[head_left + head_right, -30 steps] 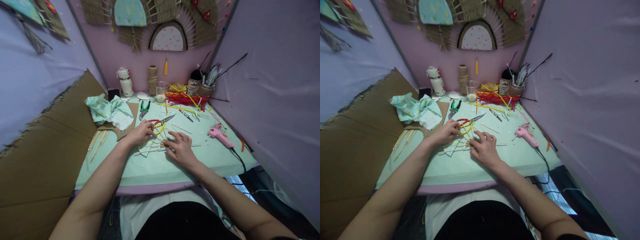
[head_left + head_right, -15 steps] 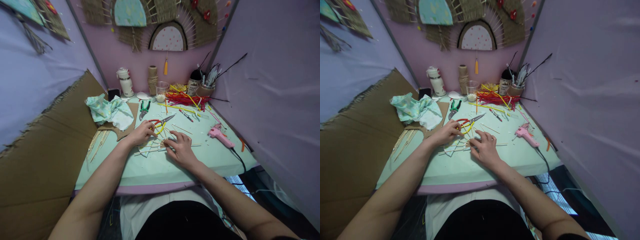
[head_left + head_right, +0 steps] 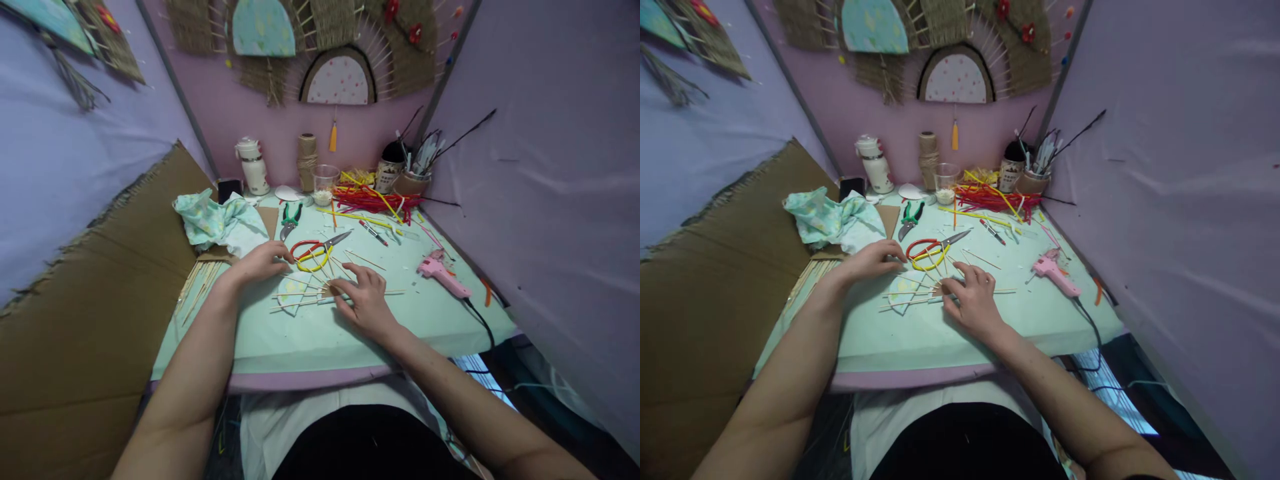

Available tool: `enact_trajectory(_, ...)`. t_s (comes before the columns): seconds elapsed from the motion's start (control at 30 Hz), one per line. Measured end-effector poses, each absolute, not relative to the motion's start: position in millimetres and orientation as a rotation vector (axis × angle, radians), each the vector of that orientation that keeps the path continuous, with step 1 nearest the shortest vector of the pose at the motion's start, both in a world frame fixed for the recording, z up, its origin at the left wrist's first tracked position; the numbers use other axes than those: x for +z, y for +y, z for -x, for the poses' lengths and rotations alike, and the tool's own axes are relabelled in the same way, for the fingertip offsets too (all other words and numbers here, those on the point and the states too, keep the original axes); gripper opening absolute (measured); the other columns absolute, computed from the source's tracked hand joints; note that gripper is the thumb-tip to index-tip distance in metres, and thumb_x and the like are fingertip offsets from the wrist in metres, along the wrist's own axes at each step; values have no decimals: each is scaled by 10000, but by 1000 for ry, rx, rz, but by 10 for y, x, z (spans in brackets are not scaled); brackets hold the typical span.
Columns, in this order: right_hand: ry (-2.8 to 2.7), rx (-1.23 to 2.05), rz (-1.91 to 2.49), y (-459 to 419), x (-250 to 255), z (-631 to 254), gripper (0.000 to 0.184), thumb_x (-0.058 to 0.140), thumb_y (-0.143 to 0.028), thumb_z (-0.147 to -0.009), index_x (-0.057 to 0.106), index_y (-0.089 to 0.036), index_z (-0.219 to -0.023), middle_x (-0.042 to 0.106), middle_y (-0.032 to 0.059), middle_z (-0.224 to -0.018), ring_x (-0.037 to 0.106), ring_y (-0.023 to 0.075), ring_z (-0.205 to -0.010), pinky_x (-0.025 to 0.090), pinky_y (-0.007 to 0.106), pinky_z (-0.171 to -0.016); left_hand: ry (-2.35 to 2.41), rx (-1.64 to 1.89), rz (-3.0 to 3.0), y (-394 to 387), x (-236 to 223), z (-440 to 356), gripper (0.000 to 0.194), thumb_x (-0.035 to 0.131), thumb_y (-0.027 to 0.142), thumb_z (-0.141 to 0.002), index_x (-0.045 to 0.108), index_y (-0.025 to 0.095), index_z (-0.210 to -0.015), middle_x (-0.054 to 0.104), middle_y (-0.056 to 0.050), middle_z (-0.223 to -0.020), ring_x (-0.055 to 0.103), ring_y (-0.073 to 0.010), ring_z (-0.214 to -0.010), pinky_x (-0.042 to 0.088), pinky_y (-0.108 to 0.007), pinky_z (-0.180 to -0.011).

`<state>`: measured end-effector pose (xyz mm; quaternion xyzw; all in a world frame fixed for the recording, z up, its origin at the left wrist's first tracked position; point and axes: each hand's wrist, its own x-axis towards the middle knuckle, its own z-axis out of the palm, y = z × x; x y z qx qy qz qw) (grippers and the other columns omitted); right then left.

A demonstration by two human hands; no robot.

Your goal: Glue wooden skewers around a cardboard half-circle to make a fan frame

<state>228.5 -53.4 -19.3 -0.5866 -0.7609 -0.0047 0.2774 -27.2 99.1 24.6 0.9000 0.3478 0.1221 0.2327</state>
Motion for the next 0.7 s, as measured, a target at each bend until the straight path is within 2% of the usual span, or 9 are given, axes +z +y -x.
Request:
enact_trajectory(0.2,-2017,-35,1523,-546,-221,-2280,221,572,-299,-892,713,-283,-1062,535,93,-1362,432,297,-1223,303,465,-991,1115,69,-2234,1001,313,409,328,651,420,-746,706,186,-969,682,-42,-927,619,-201,-855,467,-282,-747)
enact_trajectory(0.43,-1922,-167,1528,-500,-21,-2638,250,478,-324,-951,685,-240,-1064,617,102,-1251,520,265,-1160,322,447,-992,1102,-44,-2196,950,352,336,281,607,376,-732,680,189,-929,699,-21,-891,614,-185,-834,453,-256,-734)
enact_trajectory(0.57,-1898,-191,1991,-451,258,-3356,310,509,-398,-913,671,-213,-1101,647,127,-1195,568,306,-1108,388,444,-912,1089,-64,-2240,991,321,332,251,593,371,-734,678,203,-900,695,-10,-875,605,-184,-830,442,-253,-731)
enact_trajectory(0.7,-1795,-7,2643,-465,308,-4030,506,525,-566,-865,658,-147,-1117,644,213,-1166,608,369,-1016,433,406,-756,1081,-68,-2257,1007,294,320,230,580,361,-728,676,200,-862,694,-10,-858,597,-183,-813,429,-252,-716)
